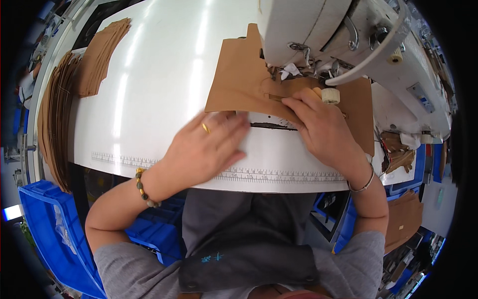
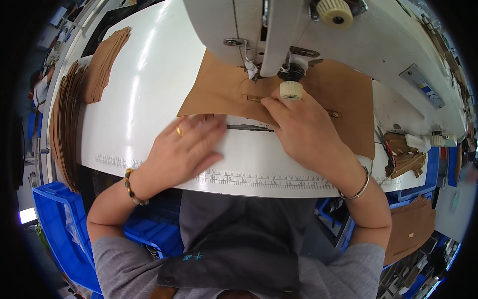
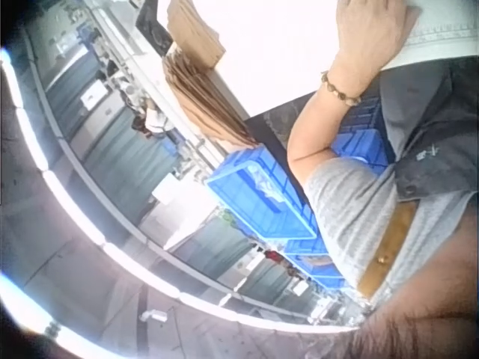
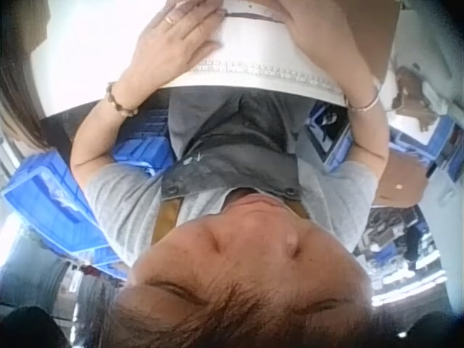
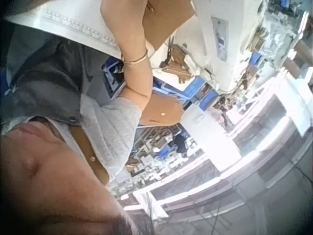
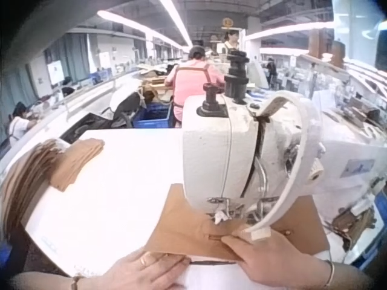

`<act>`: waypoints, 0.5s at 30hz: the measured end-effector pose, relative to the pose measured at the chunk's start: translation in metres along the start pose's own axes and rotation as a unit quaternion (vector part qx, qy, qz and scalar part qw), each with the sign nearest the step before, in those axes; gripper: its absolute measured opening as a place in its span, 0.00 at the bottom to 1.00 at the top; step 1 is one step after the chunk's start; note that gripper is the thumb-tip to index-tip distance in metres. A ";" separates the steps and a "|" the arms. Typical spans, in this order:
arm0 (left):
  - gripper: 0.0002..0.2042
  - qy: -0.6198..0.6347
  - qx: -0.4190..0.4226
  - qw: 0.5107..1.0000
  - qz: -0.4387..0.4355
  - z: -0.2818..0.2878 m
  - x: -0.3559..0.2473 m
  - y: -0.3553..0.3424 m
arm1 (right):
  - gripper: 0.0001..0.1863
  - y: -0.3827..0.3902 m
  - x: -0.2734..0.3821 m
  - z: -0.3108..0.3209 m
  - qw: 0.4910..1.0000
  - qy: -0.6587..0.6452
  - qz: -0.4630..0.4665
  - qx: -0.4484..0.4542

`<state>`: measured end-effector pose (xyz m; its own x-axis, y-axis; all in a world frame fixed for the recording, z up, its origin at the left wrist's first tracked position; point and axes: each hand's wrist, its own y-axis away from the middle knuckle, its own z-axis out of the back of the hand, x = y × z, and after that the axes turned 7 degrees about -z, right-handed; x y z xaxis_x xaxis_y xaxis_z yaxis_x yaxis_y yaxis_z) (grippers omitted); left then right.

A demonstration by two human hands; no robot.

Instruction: Sewing a zipper and panels for a leather bag using an industrial sewing machine.

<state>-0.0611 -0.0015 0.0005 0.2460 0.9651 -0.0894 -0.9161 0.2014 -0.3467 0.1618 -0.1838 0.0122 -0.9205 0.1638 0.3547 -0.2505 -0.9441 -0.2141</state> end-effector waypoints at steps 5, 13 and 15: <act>0.21 0.008 0.030 0.995 0.094 -0.019 0.050 -0.028 | 0.17 -0.006 0.000 0.005 0.996 -0.059 -0.056 0.025; 0.24 -0.052 0.118 0.981 0.145 -0.058 0.114 -0.090 | 0.15 -0.008 0.000 0.011 0.993 -0.077 -0.072 0.058; 0.25 -0.024 0.084 0.993 0.078 -0.066 0.116 -0.093 | 0.15 -0.009 -0.002 0.011 0.993 -0.064 -0.072 0.063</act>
<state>0.0732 0.0805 -0.0396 0.0852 0.9929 -0.0831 -0.9828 0.0700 -0.1708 0.1689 -0.1792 0.0232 -0.8303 0.2698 0.4878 -0.3296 -0.9433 -0.0394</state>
